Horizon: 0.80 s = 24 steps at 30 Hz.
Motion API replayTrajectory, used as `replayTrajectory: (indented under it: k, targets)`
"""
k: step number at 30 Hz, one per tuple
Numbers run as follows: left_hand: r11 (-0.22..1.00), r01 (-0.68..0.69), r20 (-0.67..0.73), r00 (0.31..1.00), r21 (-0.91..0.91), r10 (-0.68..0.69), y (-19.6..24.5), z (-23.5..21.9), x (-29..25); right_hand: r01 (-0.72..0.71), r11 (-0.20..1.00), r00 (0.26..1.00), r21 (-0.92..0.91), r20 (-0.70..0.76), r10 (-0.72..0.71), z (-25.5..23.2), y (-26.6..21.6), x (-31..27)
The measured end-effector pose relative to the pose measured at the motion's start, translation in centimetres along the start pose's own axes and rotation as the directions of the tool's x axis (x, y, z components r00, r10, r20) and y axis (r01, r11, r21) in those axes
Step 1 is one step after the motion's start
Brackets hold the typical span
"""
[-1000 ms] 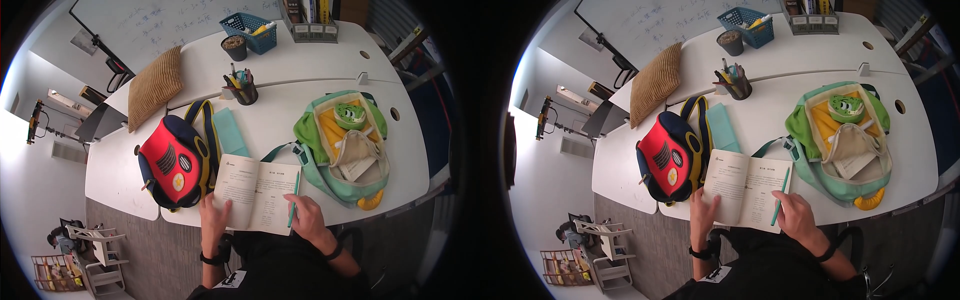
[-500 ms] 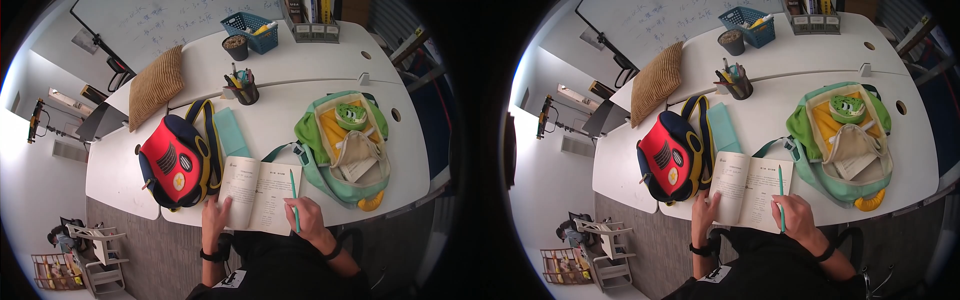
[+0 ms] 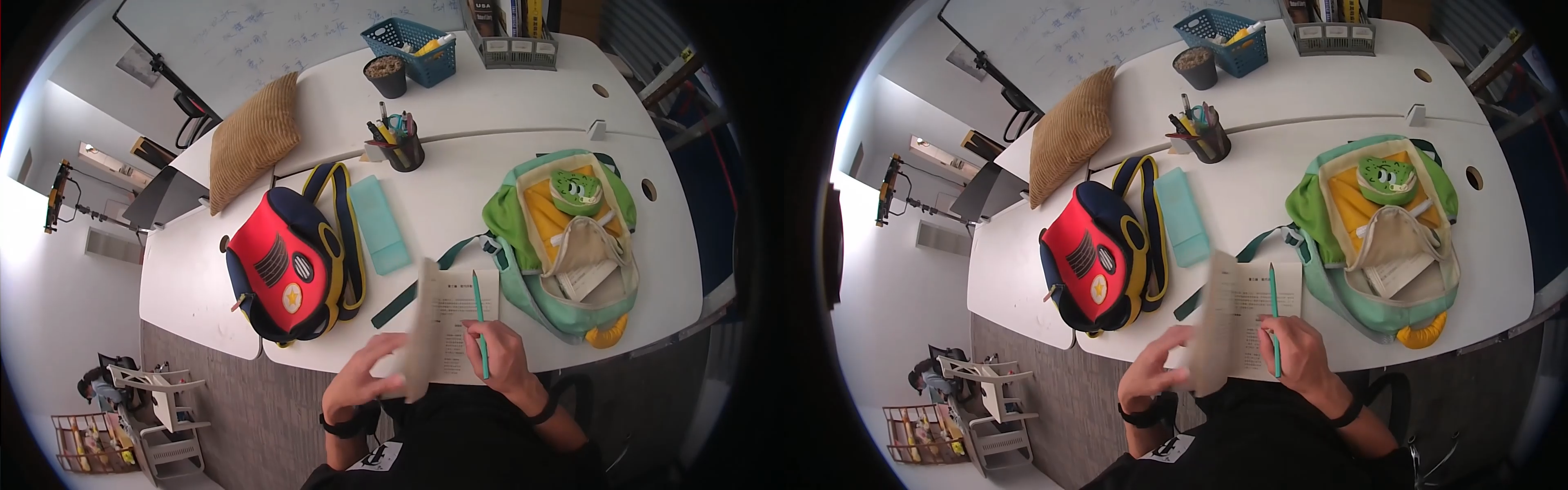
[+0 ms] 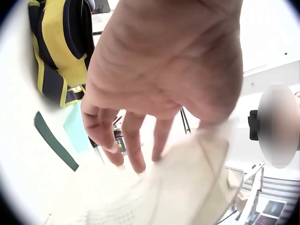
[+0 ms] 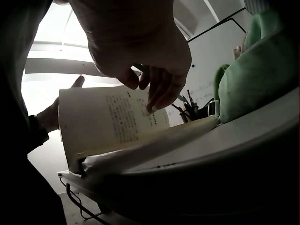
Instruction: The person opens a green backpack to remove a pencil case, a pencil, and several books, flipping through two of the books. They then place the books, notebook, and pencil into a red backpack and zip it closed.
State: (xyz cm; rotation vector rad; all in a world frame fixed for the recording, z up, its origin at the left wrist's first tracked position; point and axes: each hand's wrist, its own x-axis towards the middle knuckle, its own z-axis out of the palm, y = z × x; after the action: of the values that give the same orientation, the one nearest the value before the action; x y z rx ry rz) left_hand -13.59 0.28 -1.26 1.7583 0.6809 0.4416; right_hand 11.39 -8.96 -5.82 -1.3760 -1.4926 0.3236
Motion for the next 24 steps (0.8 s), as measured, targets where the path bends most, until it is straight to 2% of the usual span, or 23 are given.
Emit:
replayTrajectory:
  k: [1,2,5,6,9,12,15,18,21,24]
  targets:
    - [0.989,-0.147,0.118,0.982,0.015,0.144,0.6,-0.2,0.6,-0.01,1.0,1.0,-0.012,0.015,0.01,-0.1,-0.1,0.2]
    - [0.999,-0.054,0.258,0.965,0.003,0.051,1.5,-0.3,1.1,-0.021,0.999,0.999,-0.025,0.028,0.022,-0.4,-0.4,0.3]
    - [0.975,0.091,0.015,0.995,0.2,-0.096,0.3,1.6,1.7,-0.018,0.999,1.0,-0.038,0.021,0.018,-0.6,-0.4,0.8]
    - [0.92,0.188,-0.146,0.979,0.344,-0.145,-0.5,2.3,1.9,-0.009,0.999,1.0,-0.037,0.015,0.01,-0.6,-0.4,0.9]
    - [0.747,0.249,-0.334,0.942,0.617,-0.038,-2.8,2.8,1.4,-0.022,0.999,1.0,-0.043,0.002,0.022,-0.7,-0.4,0.8]
    - [0.859,0.237,-0.192,0.967,0.454,-0.165,-3.2,2.8,1.3,-0.013,0.999,1.0,-0.046,-0.006,0.013,-0.7,-0.2,0.7]
    - [0.862,0.393,-0.18,0.918,0.319,-0.352,-1.2,4.2,2.2,-0.023,0.998,1.0,-0.051,-0.005,0.023,-0.5,-0.2,0.7]
    - [0.841,0.415,-0.237,0.906,0.347,-0.349,-2.2,5.2,2.3,-0.017,0.999,1.0,-0.041,0.015,0.018,-0.6,-0.5,0.9]
    - [0.872,0.437,-0.268,0.887,0.222,-0.377,-3.1,5.4,2.3,0.005,0.999,0.999,-0.032,-0.04,-0.006,-0.5,-1.0,1.0]
    - [0.854,0.436,-0.248,0.894,0.285,-0.373,-2.9,5.7,2.4,0.073,0.997,0.985,-0.025,-0.158,-0.076,-1.0,-1.3,0.9]
